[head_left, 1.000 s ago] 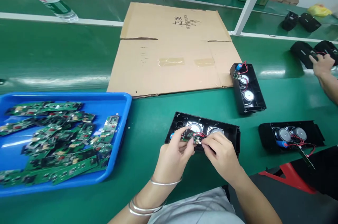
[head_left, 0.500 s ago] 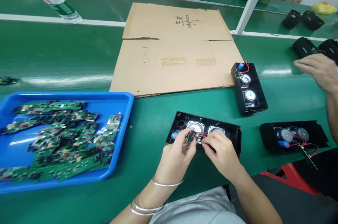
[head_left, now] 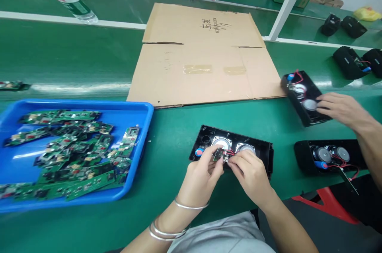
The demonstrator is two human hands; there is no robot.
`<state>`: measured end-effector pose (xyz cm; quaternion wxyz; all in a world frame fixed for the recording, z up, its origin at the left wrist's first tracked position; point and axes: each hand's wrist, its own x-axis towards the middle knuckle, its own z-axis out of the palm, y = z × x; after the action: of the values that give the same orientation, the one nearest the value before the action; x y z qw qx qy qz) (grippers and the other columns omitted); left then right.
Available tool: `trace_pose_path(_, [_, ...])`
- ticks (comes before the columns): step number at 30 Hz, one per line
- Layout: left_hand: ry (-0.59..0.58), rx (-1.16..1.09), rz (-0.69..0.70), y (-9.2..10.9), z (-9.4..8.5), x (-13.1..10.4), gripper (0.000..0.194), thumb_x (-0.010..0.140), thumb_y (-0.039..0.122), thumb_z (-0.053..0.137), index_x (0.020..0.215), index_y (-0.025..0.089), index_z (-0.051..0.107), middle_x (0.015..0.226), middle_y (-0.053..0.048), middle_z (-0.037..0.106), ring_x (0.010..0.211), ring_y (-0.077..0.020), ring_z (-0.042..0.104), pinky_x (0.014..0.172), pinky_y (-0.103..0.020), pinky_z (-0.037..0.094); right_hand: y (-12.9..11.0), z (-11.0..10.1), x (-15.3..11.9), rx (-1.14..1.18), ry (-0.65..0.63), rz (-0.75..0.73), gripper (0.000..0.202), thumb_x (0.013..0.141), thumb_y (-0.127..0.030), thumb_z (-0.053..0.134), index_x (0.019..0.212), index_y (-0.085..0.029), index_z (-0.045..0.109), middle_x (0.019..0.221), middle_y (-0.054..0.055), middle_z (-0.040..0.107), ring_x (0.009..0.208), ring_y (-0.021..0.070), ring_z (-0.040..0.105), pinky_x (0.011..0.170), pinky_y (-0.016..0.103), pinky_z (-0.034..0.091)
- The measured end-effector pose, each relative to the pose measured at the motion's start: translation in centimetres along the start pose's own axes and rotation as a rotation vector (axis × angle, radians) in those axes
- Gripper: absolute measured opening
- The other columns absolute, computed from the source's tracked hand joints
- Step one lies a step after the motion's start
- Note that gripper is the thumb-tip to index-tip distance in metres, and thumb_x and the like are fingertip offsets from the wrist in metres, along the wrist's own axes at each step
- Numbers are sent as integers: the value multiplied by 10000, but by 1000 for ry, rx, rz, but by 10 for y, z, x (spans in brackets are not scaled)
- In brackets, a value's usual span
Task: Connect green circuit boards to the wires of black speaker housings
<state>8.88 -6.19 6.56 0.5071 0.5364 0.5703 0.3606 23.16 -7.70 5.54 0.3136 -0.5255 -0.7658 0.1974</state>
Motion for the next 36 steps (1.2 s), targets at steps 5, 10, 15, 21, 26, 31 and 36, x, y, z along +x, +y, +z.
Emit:
trace_pose_path(5, [-111,64,137,-9,-6,4,254,791,293,475,1017,216,559,760,-3,721,624,-169,696,562,-228,579,2,3,1,8,21,85,185,900,-227,467,752,-162,557,702,44,587,660,167,552,593,286,434])
trace_pose_path(10, [-192,69,124,-6,-11,6,263,791,299,468,1018,220,573,894,-29,722,652,-171,698,589,-250,590,3,3,4,121,-6,248,107,801,-168,608,742,-189,521,690,9,610,640,154,595,571,250,457])
trace_pose_path(15, [-142,-22,50,1,-7,2,223,770,295,501,960,227,595,858,-15,717,649,-166,691,599,-257,589,-1,1,8,93,-58,346,179,720,-89,671,725,-188,522,667,-13,608,615,149,597,550,244,464])
trace_pose_path(21, [-29,-45,2,6,-4,0,212,730,302,530,926,227,562,694,17,695,592,-174,686,604,-266,585,1,-41,7,-157,-125,235,578,635,-226,767,1146,-213,496,1172,97,516,1058,253,531,856,391,484])
trace_pose_path(26, [-15,-64,-23,9,-12,2,234,709,325,568,913,216,538,609,25,671,581,-200,687,528,-279,587,12,-50,3,-455,-351,108,1272,418,-458,845,1417,-126,131,1427,226,196,1324,384,136,1024,634,181])
trace_pose_path(31, [0,-85,-24,8,-15,3,339,705,395,596,984,209,546,627,9,689,604,-216,695,553,-307,600,12,-32,1,-557,-388,122,1182,462,-388,839,1400,-82,188,1367,245,310,1246,405,272,976,697,124])
trace_pose_path(36, [-16,-84,-17,6,-17,2,388,715,447,593,1008,199,538,652,-3,691,621,-219,694,584,-328,601,13,-28,-6,-500,-274,114,1028,556,-318,766,1385,-76,208,1307,187,395,1180,329,342,1012,607,183])
